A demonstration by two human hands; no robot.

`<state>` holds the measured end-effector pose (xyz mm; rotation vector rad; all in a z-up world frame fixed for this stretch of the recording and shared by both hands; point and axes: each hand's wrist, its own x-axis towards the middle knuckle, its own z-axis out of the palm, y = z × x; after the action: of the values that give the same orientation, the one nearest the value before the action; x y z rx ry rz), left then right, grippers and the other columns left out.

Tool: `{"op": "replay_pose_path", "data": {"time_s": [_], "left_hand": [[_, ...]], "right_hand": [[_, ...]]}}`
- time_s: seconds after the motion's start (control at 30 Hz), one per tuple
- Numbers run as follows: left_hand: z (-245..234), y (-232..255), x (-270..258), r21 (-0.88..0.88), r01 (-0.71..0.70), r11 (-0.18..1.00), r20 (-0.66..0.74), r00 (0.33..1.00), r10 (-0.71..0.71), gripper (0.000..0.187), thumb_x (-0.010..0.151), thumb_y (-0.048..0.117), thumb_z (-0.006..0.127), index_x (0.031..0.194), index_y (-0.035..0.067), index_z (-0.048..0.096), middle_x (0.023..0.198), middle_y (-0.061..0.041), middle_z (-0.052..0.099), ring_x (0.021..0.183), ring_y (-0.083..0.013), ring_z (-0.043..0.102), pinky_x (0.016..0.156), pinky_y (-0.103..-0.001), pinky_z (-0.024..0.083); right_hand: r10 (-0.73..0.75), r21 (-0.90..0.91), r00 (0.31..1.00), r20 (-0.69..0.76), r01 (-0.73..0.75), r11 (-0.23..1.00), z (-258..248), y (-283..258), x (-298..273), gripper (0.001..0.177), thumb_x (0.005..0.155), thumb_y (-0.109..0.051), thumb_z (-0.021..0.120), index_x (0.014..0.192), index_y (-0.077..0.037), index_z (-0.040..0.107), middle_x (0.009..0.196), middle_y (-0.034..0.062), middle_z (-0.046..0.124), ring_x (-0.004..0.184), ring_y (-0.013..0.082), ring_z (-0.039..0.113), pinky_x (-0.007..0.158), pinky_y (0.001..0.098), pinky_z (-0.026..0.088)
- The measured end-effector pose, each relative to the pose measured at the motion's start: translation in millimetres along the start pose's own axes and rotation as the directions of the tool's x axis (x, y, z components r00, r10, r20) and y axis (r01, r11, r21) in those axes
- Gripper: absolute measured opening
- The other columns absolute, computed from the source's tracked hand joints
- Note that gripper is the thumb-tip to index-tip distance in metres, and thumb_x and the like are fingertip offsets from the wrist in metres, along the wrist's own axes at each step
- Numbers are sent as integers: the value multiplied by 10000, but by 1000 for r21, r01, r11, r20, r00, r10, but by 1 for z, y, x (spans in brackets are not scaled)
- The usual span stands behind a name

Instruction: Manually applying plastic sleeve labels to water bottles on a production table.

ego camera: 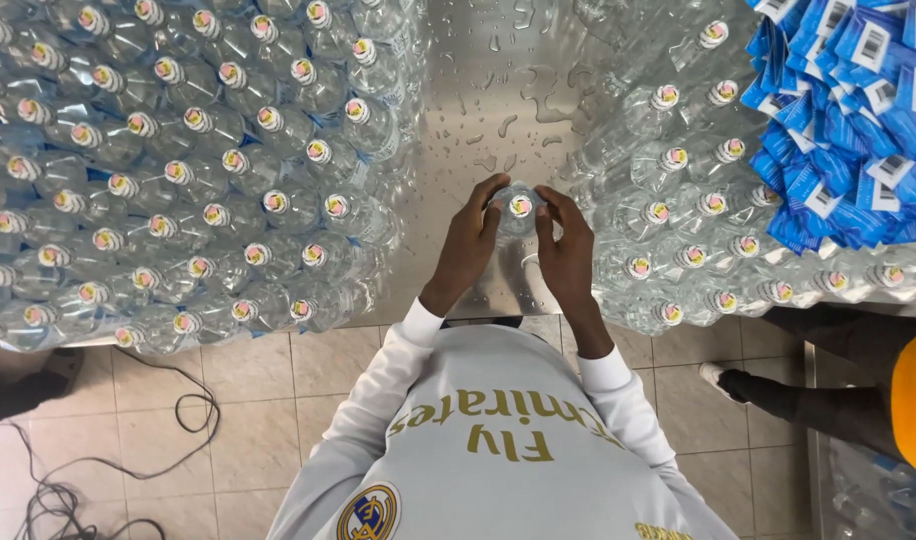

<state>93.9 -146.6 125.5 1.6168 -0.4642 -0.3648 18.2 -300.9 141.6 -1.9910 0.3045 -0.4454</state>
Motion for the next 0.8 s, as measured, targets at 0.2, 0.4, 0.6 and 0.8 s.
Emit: {"op": "replay_pose_path", "data": {"time_s": [0.2, 0.4, 0.6, 0.8], "left_hand": [[10, -14, -3, 45, 21, 999, -31, 999, -20, 441, 1224, 161, 374, 1642, 62, 472, 1607, -280, 556, 1525, -470, 489, 1273, -648, 387], [8, -14, -12, 37, 39, 999, -25, 999, -38, 472, 1236, 224, 370, 1667, 51, 450, 1639, -284, 522, 1540, -468, 467, 1291, -638, 353], [9, -34, -12, -23, 40, 999, -39, 998, -41, 480, 1255, 264, 332, 1681, 67, 429, 1642, -290, 510, 1544, -496, 437, 1290, -682, 334], [8, -28, -16, -51, 98, 994, -65, 993, -101, 565, 1245, 394, 319, 1656, 39, 477, 1636, -291, 524, 1552, -473, 445, 1308, -632, 319]], "right_hand": [[22, -51, 1000, 0, -22, 998, 5, 6, -3, 332, 1202, -134, 496, 1479, -4, 624, 1378, 280, 688, 1316, 474, 655, 1103, 566, 561], [50, -36, 999, 9, -49, 998, 8, 3, -9, 382, 1225, -178, 441, 1515, 14, 598, 1414, 320, 672, 1346, 491, 632, 1118, 599, 538], [64, -40, 998, 16, -63, 997, 14, 14, -9, 444, 1241, -282, 413, 1568, -26, 569, 1500, 285, 640, 1423, 458, 582, 1184, 574, 487], [89, -2, 995, 34, -89, 996, 17, 22, -16, 542, 1242, -383, 354, 1610, -19, 515, 1550, 299, 598, 1461, 483, 535, 1215, 609, 445]]}}
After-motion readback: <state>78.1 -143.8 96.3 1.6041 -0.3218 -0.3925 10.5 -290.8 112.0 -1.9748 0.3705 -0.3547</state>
